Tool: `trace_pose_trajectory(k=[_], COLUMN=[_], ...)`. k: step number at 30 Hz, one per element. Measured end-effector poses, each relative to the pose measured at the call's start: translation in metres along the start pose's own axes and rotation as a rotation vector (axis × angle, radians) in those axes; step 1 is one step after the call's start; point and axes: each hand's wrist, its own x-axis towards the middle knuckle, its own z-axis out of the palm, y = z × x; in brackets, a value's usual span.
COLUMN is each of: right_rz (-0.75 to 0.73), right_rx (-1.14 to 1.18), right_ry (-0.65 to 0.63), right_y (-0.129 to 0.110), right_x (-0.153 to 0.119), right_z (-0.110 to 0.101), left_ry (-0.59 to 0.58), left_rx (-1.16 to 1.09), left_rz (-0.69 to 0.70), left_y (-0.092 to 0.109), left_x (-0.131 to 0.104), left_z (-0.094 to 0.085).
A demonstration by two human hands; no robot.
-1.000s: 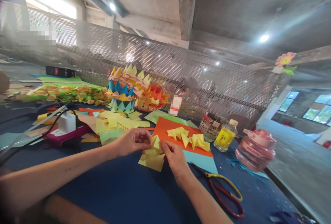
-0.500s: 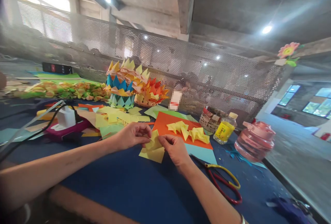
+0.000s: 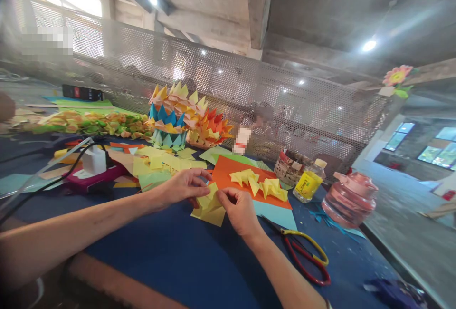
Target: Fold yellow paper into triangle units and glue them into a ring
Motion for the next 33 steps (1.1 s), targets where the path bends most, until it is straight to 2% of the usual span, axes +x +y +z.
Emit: trace_pose_trajectory(k=[7,15,23,33], right_rz=[-0.028,-0.029,-0.036,-0.021], right_rx=[-0.071,-0.071,-0.089,-0.083], right_ry=[-0.012,-0.034,-0.050,-0.046], right_y=[0.0014,0.0015,0.0011,-0.0030], right_x=[-0.0027,-0.0009,-0.0016,-0.0033], right_z=[-0.0004,-0.0012,-0.0017,0.0002], left_ry=[-0.035,-0.059,-0.043,-0.028], left_rx=[-0.018,-0.115,-0.067,-0.002], left_rz=[-0.137,-0.265,-0.221,-0.197], left_y=[0.0060,0.0076,0.0010,0.0060], left_x=[-0.0024,-0.0026,0.0018,-0.0001], left_z=[0.0014,-0.0048,-0.0065,-0.0047])
